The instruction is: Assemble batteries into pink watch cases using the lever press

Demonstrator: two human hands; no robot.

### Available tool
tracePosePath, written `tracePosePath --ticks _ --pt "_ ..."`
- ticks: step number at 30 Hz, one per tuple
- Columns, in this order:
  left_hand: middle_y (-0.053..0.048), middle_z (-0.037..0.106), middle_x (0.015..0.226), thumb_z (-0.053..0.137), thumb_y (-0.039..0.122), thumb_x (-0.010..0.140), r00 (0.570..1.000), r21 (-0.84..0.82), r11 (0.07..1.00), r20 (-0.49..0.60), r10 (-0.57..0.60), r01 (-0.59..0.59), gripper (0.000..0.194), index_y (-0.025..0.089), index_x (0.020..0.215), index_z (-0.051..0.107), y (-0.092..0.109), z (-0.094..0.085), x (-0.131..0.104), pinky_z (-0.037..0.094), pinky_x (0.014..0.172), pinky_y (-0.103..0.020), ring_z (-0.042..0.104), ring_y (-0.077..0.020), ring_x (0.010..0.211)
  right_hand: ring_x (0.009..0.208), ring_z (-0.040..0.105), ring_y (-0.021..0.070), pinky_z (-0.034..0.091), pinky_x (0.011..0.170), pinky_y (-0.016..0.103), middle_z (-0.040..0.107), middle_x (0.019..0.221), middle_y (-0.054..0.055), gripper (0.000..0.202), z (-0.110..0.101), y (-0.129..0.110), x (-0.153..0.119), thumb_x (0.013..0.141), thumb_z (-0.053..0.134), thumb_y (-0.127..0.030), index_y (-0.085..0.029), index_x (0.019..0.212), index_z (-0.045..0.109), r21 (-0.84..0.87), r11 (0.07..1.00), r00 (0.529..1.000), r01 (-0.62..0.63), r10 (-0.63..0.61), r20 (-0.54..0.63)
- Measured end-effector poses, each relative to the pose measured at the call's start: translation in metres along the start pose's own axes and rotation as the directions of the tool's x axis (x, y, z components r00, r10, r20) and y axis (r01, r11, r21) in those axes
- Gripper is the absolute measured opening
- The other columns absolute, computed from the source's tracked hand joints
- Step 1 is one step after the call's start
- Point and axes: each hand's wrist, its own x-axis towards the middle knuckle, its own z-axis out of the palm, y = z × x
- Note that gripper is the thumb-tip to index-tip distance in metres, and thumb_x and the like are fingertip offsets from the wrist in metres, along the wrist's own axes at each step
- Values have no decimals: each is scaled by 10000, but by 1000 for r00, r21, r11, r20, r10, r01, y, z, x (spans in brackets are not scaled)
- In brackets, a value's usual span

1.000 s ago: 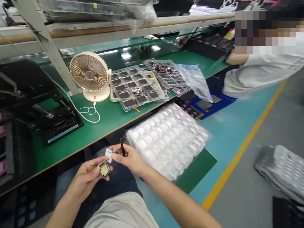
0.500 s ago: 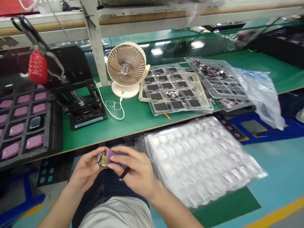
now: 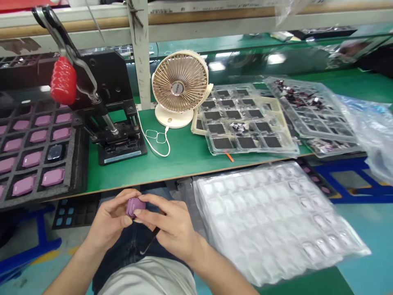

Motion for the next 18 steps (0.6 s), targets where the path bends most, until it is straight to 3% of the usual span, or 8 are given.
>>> tracePosePath --ticks 4,9,13,16,18 --pt "-134 680 1280 1025 324 637 999 -2 1000 -34 -10 10 526 267 1135 866 0 1 0 622 923 -377 688 -315 1150 971 800 181 627 709 263 752 1330 77 247 0 1 -1 981 762 -149 -273 1192 797 -27 1000 1000 -3 4 16" --pt "-132 704 1270 1029 334 629 998 9 1000 -58 12 -12 525 272 1126 868 0 1 2 608 984 -416 698 -325 1162 1094 782 195 608 743 273 709 1422 99 366 4 2 -5 997 636 -83 -268 1297 734 -72 996 997 52 -48 56" --pt "-138 712 1356 977 345 726 997 13 999 -60 53 -53 466 288 1172 851 -1 4 1 558 1089 -485 654 -360 1287 974 797 175 607 735 274 670 1481 122 461 17 5 -10 987 570 -72 -276 1384 683 -137 990 998 45 -38 53" --pt "-128 706 1409 892 380 845 992 32 998 -108 58 -55 451 290 1278 802 -4 7 -3 556 1090 -423 669 -324 1288 964 794 171 606 731 259 689 1453 116 439 25 5 -7 1004 584 -77 -275 1386 669 -144 989 999 40 -39 10" --pt "-104 762 1314 866 368 879 980 58 997 -190 53 -43 410 285 1274 798 -4 7 -5 570 1046 -344 725 -263 1186 1063 775 200 616 798 272 711 1400 125 359 25 3 1 1020 658 -157 -251 1367 653 -125 992 1000 7 -10 -27"
